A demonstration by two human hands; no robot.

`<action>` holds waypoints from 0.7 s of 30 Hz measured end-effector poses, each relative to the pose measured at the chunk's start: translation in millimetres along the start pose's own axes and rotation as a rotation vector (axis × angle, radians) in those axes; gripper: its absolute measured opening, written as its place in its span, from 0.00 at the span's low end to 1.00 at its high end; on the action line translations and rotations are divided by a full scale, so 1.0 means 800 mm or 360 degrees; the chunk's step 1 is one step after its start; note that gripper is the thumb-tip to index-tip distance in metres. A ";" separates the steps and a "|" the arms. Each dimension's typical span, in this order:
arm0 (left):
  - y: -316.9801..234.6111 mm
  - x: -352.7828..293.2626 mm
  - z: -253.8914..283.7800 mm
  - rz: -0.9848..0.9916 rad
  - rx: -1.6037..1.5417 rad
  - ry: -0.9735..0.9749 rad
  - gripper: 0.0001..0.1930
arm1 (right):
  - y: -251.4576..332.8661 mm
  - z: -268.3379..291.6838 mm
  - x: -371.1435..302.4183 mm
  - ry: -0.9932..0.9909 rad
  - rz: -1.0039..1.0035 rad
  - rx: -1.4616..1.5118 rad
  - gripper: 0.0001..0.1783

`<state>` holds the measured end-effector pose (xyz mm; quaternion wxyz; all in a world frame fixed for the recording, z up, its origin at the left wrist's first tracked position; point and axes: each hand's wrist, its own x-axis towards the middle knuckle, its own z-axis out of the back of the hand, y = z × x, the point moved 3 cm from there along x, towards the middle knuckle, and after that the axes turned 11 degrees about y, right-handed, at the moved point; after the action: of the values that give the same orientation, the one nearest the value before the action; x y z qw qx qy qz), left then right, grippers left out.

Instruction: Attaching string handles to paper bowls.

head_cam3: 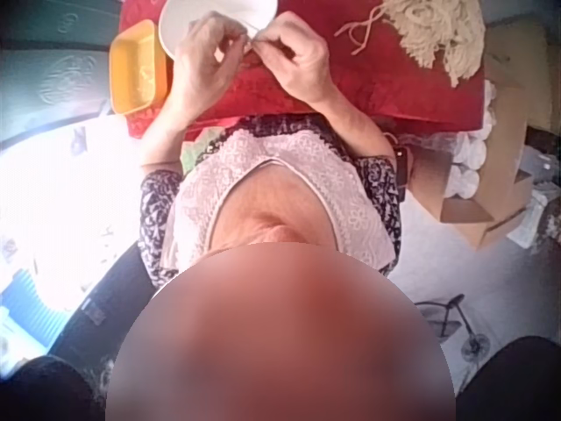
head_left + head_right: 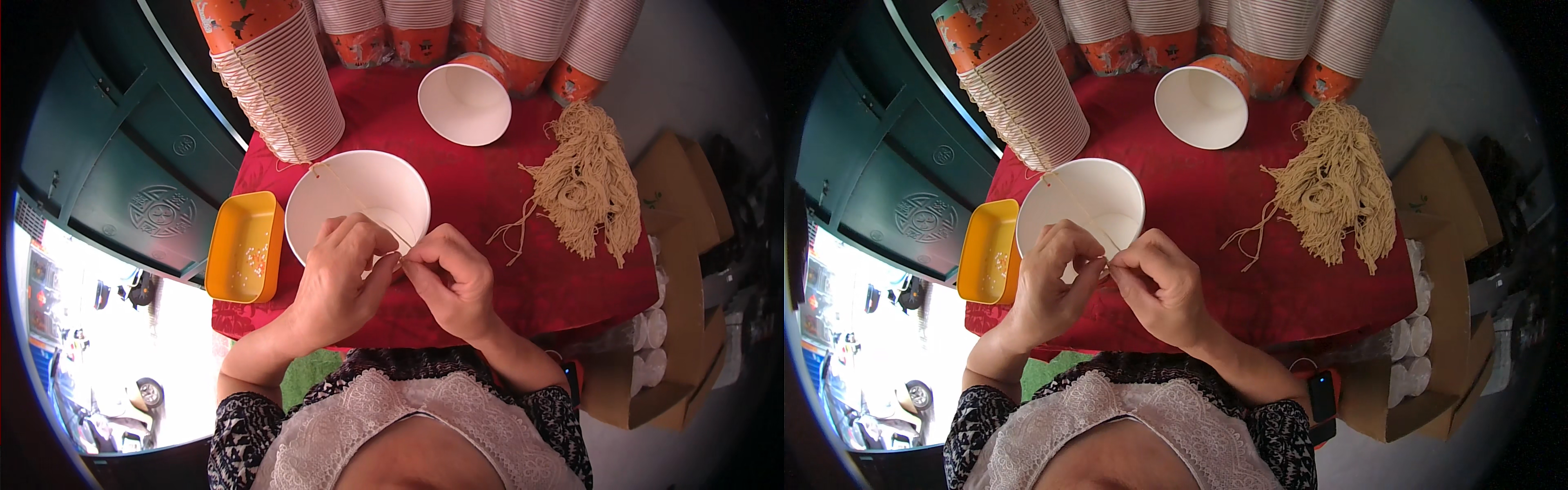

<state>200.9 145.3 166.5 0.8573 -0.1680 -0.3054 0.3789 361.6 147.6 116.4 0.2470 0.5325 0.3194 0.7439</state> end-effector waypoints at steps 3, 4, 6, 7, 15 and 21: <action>0.000 -0.001 0.000 0.0034 -0.0028 -0.0003 0.11 | -0.003 -0.001 -0.005 -0.0011 -0.0229 0.0266 0.03; 0.001 -0.001 0.001 0.0033 -0.0028 -0.0001 0.11 | -0.004 -0.001 -0.005 -0.0014 -0.0230 0.0266 0.03; 0.000 -0.001 0.002 -0.0111 0.0077 -0.0012 0.12 | -0.008 -0.001 -0.005 -0.0028 -0.0213 0.0251 0.03; -0.002 -0.002 0.003 -0.0111 0.0077 -0.0010 0.12 | -0.008 -0.002 -0.004 -0.0028 -0.0214 0.0252 0.03; -0.001 -0.001 -0.001 -0.0215 0.0205 -0.0010 0.11 | -0.010 -0.004 -0.004 -0.0060 -0.0198 0.0189 0.04; -0.002 -0.001 0.002 -0.0200 0.0166 0.0030 0.10 | -0.018 0.009 -0.008 -0.0215 -0.0281 0.0063 0.04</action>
<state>200.5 143.5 168.0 0.8898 -0.1073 -0.2873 0.3380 370.6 154.3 103.6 0.3221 0.5559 0.3622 0.6753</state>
